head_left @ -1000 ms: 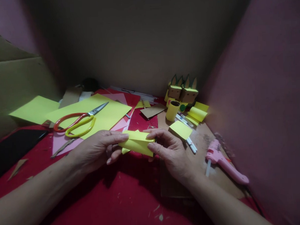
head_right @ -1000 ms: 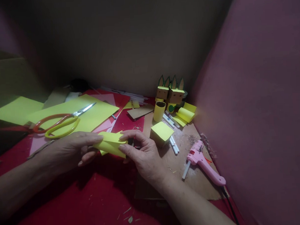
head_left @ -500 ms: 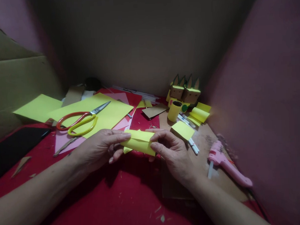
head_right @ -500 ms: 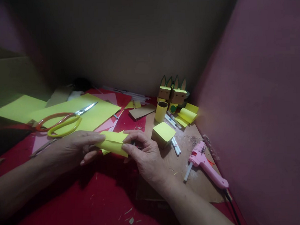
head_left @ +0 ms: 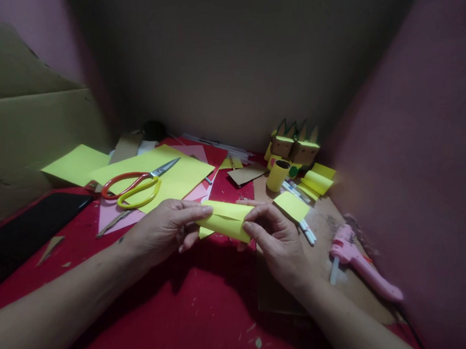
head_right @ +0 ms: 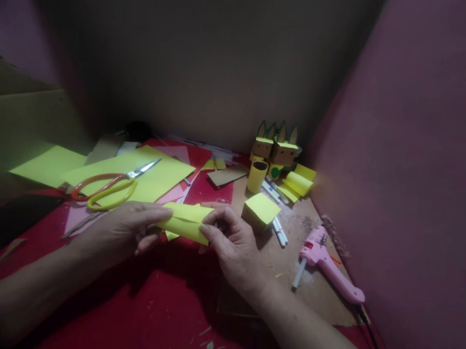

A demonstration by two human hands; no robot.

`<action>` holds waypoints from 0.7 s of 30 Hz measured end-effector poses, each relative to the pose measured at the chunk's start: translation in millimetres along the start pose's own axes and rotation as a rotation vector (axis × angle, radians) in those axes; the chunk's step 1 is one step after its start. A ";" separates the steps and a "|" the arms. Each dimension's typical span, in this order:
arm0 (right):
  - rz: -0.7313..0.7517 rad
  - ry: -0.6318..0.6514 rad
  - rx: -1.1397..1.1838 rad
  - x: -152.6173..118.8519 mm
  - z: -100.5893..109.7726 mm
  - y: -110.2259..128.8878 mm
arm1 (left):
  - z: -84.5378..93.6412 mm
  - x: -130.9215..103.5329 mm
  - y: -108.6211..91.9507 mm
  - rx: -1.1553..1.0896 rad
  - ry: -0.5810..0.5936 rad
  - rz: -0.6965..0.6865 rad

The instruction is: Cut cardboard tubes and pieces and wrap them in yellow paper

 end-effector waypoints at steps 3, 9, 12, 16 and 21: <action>-0.055 0.024 0.020 -1.7 -0.2 0.1 | -0.6 -0.1 0.1 -0.007 -0.014 -0.024; 0.002 -0.078 -0.042 -4.1 0.0 -4.7 | 0.8 1.2 -0.7 -0.109 -0.077 -0.029; 0.125 -0.160 -0.201 -4.3 1.8 -5.2 | 1.1 3.5 -0.4 -0.163 -0.099 -0.022; 0.258 -0.183 -0.295 -5.6 2.1 -4.1 | 1.7 6.1 2.0 -0.152 -0.081 -0.029; 0.130 -0.173 -0.215 -8.0 0.0 -7.9 | 3.3 7.0 7.6 -0.129 -0.045 -0.035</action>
Point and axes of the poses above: each hand's wrist, its own x-axis towards the middle knuckle, its own z-axis out of the back of the hand, y = z × x, the point moved 1 cm from there along x, towards the middle knuckle, and after that the axes turned 6 degrees about -y, right-handed, at the moved point
